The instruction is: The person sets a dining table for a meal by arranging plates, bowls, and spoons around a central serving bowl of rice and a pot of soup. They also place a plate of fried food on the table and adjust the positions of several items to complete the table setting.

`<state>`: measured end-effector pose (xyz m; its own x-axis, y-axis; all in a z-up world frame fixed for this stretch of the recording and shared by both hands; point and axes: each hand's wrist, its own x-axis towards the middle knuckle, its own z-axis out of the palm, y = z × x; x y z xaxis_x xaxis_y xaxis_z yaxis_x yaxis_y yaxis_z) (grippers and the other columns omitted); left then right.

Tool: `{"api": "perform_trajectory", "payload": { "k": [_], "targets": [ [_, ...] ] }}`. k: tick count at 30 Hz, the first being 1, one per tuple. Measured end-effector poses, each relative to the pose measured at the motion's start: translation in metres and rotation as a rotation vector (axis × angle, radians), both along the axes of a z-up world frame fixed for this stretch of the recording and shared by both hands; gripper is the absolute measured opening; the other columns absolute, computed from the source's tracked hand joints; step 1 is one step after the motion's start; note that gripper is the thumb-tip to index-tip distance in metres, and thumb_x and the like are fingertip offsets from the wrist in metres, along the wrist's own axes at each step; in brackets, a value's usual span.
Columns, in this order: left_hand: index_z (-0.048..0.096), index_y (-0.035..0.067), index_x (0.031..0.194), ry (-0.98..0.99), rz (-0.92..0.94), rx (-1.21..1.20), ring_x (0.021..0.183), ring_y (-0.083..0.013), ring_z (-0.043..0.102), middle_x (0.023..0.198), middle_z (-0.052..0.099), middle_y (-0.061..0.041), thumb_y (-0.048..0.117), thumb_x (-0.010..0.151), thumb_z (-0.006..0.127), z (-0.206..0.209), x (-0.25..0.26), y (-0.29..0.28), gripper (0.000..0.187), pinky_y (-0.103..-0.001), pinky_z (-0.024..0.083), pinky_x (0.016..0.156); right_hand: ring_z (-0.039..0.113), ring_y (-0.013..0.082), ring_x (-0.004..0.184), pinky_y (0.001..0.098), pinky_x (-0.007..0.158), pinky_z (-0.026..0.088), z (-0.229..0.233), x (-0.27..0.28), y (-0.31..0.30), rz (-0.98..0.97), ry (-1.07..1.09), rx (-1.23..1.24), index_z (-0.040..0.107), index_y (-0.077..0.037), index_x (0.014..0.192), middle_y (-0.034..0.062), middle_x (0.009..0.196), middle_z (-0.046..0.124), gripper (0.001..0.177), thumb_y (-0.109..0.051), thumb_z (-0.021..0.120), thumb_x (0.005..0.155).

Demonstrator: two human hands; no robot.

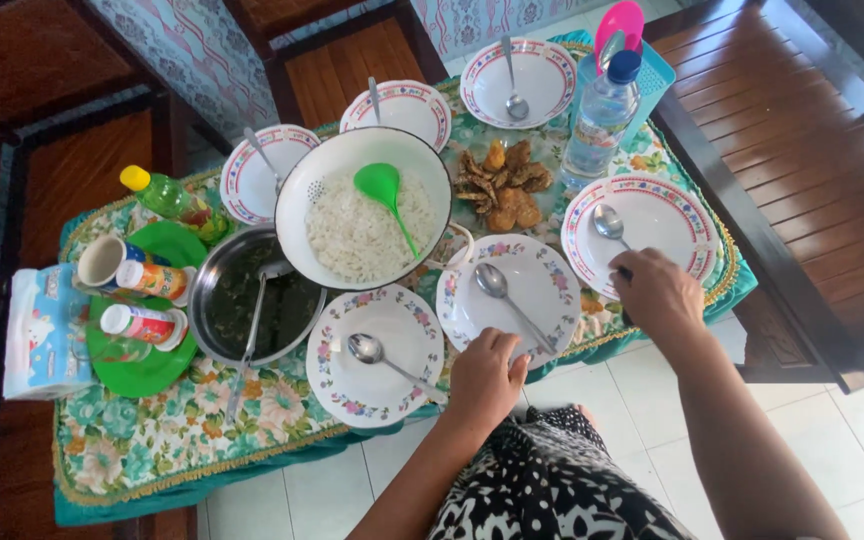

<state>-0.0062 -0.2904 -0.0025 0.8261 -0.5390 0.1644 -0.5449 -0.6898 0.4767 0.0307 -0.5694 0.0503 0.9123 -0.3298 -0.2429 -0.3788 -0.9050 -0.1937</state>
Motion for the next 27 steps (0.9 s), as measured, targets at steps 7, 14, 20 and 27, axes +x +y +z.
{"api": "perform_trajectory", "payload": {
  "k": [7,14,20,27],
  "targets": [
    [0.068,0.010,0.121,-0.170,0.002,-0.045,0.115,-0.0304,0.064,0.116,0.063,-0.012,0.029,0.092,0.073,0.005,0.015,-0.075,0.036,-0.049,0.051,0.093,0.073,0.0276,0.108,0.0467,0.086,0.062,-0.023,0.020,-0.051,0.015,0.084,-0.116,0.068,-0.038,0.119,-0.0034,0.116,0.072,0.026,-0.043,0.062,0.094],
    [0.065,0.011,0.128,-0.233,0.082,0.006,0.129,-0.0334,0.057,0.131,0.060,-0.014,0.028,0.077,0.082,-0.003,0.017,-0.117,0.056,-0.068,0.041,0.105,0.075,0.0326,0.101,0.0494,0.085,0.062,-0.026,0.028,-0.062,0.119,0.060,-0.078,0.066,-0.030,0.118,0.0024,0.107,0.074,0.027,-0.036,0.065,0.091],
    [0.063,0.010,0.133,-0.121,0.073,0.029,0.138,-0.0374,0.050,0.143,0.055,-0.019,0.029,0.087,0.076,0.000,0.021,-0.123,0.052,-0.071,0.037,0.106,0.073,0.0357,0.111,0.0497,0.089,0.060,0.017,0.027,-0.074,0.027,0.086,0.051,0.073,-0.034,0.119,0.0058,0.116,0.076,0.027,-0.036,0.064,0.094],
    [0.059,0.010,0.139,-0.134,0.054,0.045,0.145,-0.0369,0.039,0.159,0.044,-0.014,0.026,0.086,0.080,0.020,0.025,-0.132,0.059,-0.071,0.030,0.108,0.057,0.0405,0.127,0.0606,0.093,0.047,0.004,0.010,-0.146,-0.285,0.002,0.117,0.056,-0.027,0.147,0.0105,0.144,0.058,0.053,-0.048,0.056,0.097]
  ]
}}
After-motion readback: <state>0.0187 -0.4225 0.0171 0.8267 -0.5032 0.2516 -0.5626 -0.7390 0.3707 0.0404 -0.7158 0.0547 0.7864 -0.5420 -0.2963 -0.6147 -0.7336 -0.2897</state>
